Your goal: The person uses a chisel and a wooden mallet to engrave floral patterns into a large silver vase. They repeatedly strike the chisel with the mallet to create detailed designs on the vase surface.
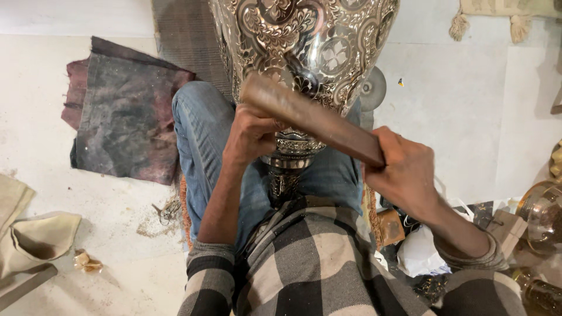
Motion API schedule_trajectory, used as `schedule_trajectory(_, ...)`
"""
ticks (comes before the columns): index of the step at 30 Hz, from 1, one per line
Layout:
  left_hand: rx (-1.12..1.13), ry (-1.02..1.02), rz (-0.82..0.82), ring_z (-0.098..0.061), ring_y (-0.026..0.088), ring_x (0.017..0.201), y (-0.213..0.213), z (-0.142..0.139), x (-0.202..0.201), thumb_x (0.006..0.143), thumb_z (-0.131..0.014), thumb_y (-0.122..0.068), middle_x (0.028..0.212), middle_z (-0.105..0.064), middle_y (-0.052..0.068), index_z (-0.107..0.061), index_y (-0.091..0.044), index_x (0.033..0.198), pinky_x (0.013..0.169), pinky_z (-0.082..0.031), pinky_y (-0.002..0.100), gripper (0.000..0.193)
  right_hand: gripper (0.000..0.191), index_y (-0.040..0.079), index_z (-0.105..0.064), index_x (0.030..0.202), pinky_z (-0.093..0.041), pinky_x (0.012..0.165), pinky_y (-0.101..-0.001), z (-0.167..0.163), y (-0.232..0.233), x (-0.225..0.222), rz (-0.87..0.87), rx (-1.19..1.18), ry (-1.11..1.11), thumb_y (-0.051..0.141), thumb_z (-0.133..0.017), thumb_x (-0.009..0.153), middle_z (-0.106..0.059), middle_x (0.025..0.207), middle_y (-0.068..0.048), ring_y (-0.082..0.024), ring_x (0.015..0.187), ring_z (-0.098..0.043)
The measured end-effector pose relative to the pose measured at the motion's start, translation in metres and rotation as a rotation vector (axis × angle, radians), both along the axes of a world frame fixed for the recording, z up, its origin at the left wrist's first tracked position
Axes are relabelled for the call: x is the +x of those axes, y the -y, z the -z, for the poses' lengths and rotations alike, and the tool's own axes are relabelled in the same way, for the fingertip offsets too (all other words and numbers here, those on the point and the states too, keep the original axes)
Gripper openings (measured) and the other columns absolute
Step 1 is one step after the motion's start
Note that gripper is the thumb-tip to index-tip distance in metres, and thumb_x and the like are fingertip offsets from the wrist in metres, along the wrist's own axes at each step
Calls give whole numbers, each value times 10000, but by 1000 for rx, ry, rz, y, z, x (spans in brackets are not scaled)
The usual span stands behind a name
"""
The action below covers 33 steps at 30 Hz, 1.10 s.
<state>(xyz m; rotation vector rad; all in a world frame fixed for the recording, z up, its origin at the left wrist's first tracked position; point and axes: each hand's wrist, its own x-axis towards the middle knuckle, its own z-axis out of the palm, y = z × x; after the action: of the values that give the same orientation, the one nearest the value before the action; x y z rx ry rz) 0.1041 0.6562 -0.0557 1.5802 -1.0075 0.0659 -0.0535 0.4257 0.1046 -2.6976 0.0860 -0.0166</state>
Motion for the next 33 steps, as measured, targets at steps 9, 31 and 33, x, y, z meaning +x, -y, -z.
schedule_trajectory(9, 10, 96, 67, -602, 158, 563, 11, 0, 5, 633, -610, 152, 895, -797, 73, -736, -248, 1272, 482, -452, 325, 764, 315, 12, -646, 1015, -475, 583, -332, 23, 11, -10, 120, 264, 22, 23, -778, 728, -641, 724, -92, -184, 625, -628)
schedule_trajectory(31, 114, 100, 129, -564, 192, 549, 3, -27, 8, 629, -683, 150, 658, -631, 61, -740, -194, 1330, 501, -427, 392, 783, 169, 31, -625, 926, -529, 744, -363, 33, -5, -9, 154, 478, 261, 44, -791, 954, -622, 740, -41, -130, 663, -572)
schedule_trajectory(33, 90, 115, 137, -585, 211, 576, 3, -29, 10, 587, -684, 125, 715, -665, 88, -738, -185, 1302, 499, -434, 388, 781, 150, 29, -637, 929, -558, 759, -363, 37, -4, -13, 103, 309, 225, 32, -786, 909, -651, 751, -56, -146, 660, -633)
